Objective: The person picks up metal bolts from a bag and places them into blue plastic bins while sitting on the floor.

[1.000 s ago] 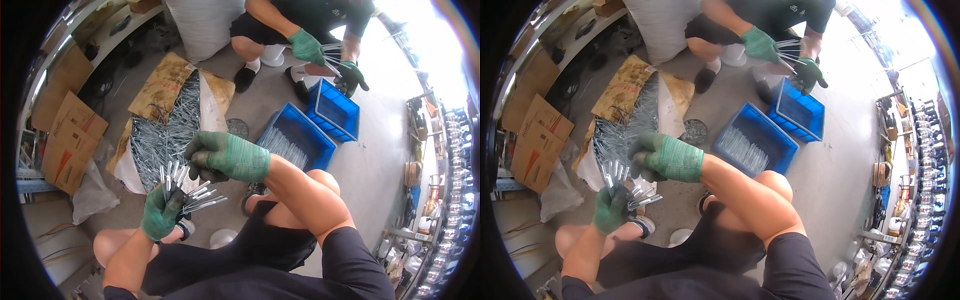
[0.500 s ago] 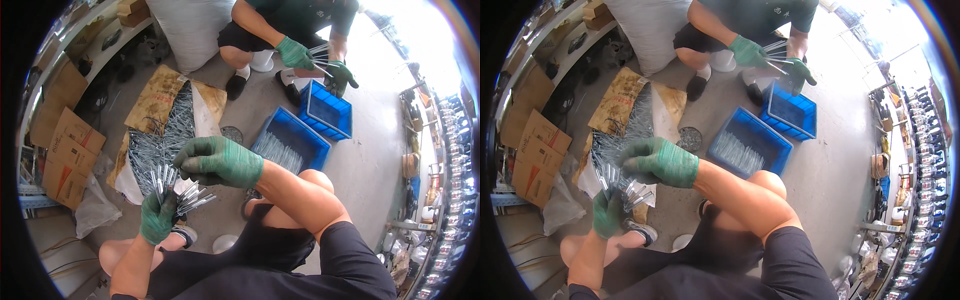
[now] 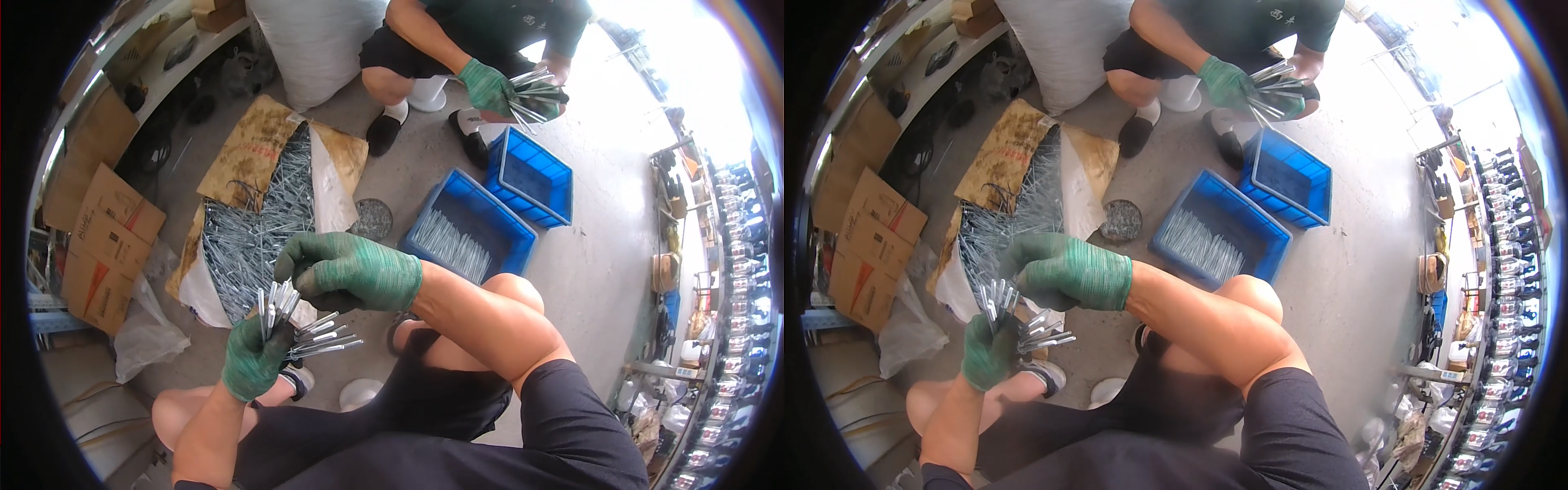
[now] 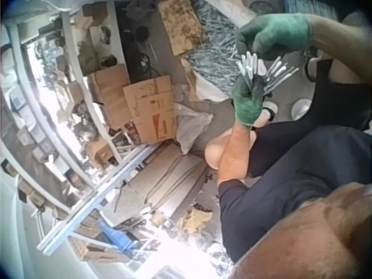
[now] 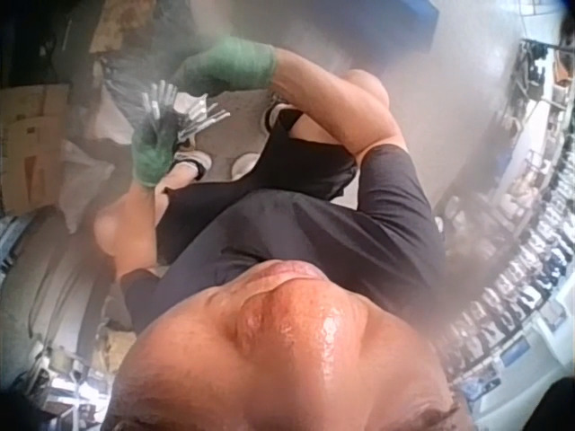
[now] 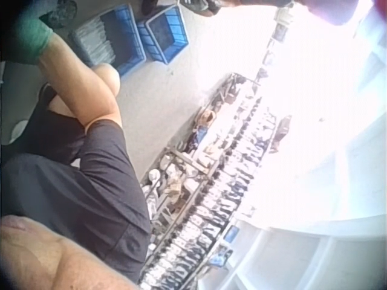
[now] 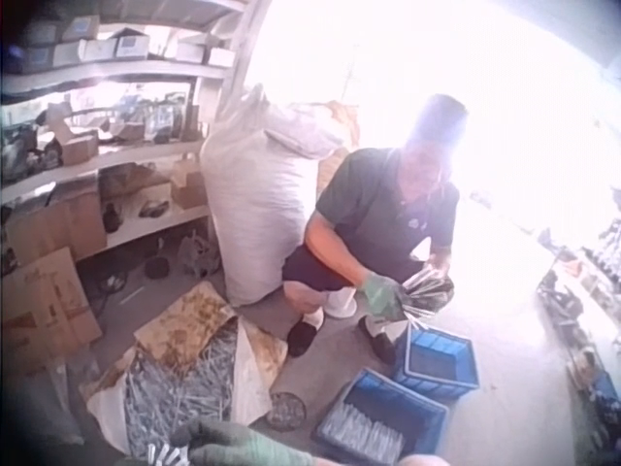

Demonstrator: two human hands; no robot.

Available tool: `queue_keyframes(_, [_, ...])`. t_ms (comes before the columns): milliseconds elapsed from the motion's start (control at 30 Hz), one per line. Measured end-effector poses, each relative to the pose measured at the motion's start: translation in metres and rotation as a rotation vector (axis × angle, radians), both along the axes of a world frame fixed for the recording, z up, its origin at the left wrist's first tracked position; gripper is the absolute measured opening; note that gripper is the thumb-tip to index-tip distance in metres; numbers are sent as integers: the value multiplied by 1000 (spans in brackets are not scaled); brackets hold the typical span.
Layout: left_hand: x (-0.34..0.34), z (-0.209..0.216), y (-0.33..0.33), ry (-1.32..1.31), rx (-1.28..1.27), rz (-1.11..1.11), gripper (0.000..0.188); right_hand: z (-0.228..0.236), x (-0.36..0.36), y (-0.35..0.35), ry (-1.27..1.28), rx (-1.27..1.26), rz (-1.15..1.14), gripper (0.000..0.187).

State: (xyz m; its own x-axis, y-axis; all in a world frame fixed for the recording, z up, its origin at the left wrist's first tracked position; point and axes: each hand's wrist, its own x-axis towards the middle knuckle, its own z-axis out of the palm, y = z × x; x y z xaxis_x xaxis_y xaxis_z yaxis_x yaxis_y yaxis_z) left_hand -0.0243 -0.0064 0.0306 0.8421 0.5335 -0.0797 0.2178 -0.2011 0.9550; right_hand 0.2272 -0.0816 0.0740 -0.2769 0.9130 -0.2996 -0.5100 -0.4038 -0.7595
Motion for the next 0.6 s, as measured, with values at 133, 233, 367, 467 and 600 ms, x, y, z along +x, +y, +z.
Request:
queue_keyframes(133, [-10, -25, 6, -159, 393, -134, 37, -2, -2, 1, -78, 89, -22, 23])
queue_keyframes(233, [-8, -16, 6, -166, 190, -117, 33, 8, 1, 2, -157, 87, 0, 25])
queue_keyframes(367, [-6, -5, 4, -115, -133, -10, 14, 13, -4, 2, -317, 166, -91, 30])
queue_keyframes(467, [-2, 8, 6, -54, -356, 42, 22, 3, -7, 5, -335, 264, -153, 32])
queue_keyframes(600, [4, 20, 1, -86, -513, 63, 32, 0, -4, 4, -372, 333, -156, 31])
